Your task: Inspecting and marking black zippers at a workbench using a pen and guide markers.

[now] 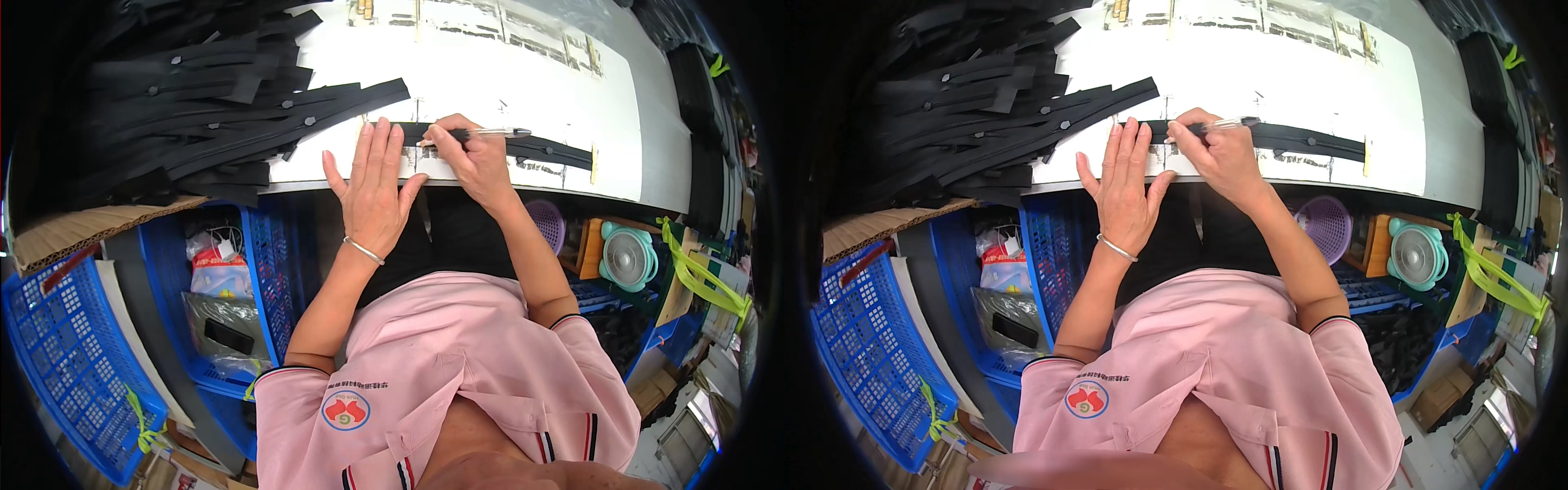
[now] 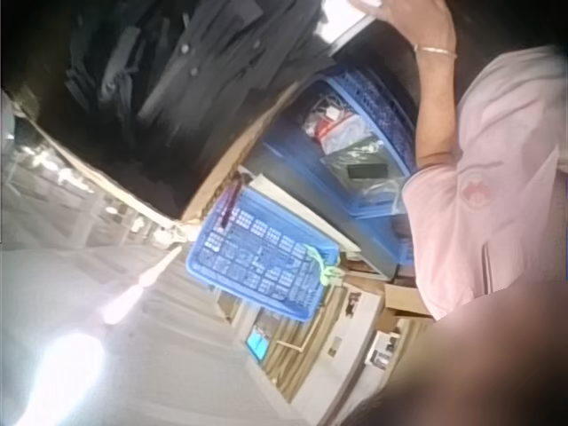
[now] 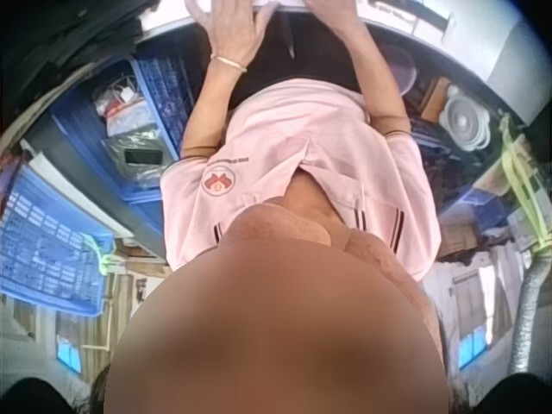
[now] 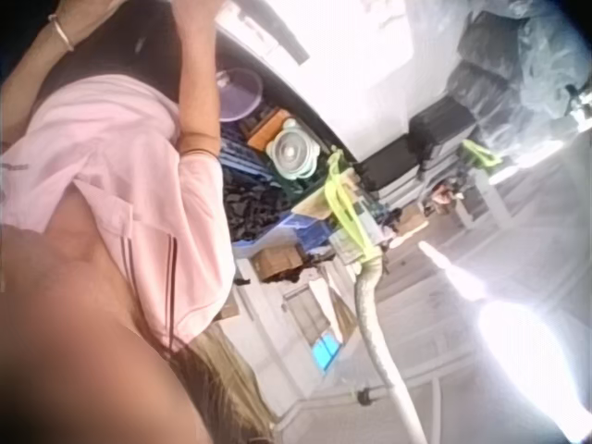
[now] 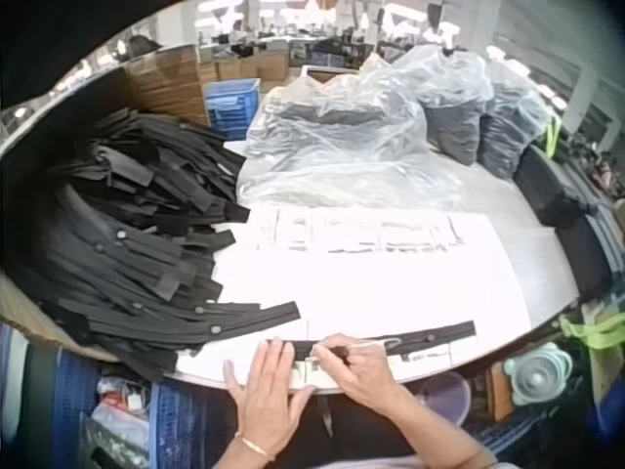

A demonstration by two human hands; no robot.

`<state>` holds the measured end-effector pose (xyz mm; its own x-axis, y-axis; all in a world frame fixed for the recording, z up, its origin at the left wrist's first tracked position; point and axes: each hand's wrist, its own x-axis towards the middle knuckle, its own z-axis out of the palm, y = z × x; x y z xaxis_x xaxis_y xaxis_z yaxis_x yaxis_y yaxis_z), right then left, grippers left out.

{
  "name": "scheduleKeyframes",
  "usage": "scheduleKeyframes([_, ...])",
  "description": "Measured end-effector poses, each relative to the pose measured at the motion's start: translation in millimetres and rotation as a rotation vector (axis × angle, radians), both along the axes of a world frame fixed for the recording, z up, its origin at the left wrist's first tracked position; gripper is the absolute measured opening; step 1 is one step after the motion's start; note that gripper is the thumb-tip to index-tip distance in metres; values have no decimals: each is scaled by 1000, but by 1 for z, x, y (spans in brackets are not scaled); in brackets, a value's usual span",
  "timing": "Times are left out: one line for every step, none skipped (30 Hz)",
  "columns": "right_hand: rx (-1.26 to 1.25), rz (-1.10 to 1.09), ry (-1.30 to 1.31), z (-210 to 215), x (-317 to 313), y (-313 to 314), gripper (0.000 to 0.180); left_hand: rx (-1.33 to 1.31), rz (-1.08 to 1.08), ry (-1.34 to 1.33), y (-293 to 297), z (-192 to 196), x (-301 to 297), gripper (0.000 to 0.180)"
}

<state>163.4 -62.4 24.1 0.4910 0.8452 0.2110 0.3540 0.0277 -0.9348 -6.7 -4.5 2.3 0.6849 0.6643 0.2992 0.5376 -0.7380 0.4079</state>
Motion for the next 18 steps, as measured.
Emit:
scheduleKeyframes([-13, 26, -34, -1, 1, 0, 15, 7, 1, -4, 0, -1, 0, 72])
scheduleKeyframes([-27, 51, -67, -1, 2, -1, 16, 7, -3, -4, 0, -1, 1, 72])
scheduleKeyframes([-27, 46, -67, -1, 1, -1, 16, 6, 0, -8, 0, -1, 1, 72])
scheduleKeyframes([-41, 45, -68, 1, 1, 0, 16, 5, 2, -12, -1, -2, 1, 72])
scheduleKeyframes([-55, 43, -69, 2, 0, 0, 16, 5, -5, -12, -1, -1, 0, 72])
scheduleKeyframes([-57, 29, -72, 1, 1, -1, 16, -3, -6, -2, -1, 0, 1, 72])
scheduleKeyframes([-45, 72, -142, -1, 3, -2, 14, -9, -7, 8, -1, 0, 2, 72])
scheduleKeyframes([-35, 115, -213, -2, 5, -3, 13, -11, -23, 3, -1, 0, 2, 72])
scheduleKeyframes([-36, 100, -217, -3, 7, -3, 13, -8, -13, 16, -1, 1, 2, 72])
scheduleKeyframes([-23, 133, -182, -4, 9, -4, 14, -6, -4, 27, -1, 1, 1, 72])
scheduleKeyframes([-10, 165, -148, -3, 12, -5, 14, -5, -19, 22, -1, 1, 2, 72])
scheduleKeyframes([-48, 112, 120, 6, 10, -8, 17, -3, -12, 40, -1, 0, 1, 73])
scheduleKeyframes([-47, 104, 118, 16, 11, -12, 17, -1, -2, 59, -1, 0, 0, 73])
scheduleKeyframes([-40, -1, 178, 25, 14, -19, 16, -5, -2, 67, 0, 0, 0, 72])
scheduleKeyframes([-33, -106, 235, 32, 19, -28, 16, -4, -10, 64, -1, 1, 0, 72])
scheduleKeyframes([4, -103, 241, 36, 28, -38, 17, -6, -6, 66, -1, 1, 0, 71])
scheduleKeyframes([48, -114, 226, 30, 40, -47, 17, -7, -1, 70, -1, 1, -1, 71])
scheduleKeyframes([25, -181, 191, 27, 46, -53, 17, -8, -7, 68, 0, 1, 0, 71])
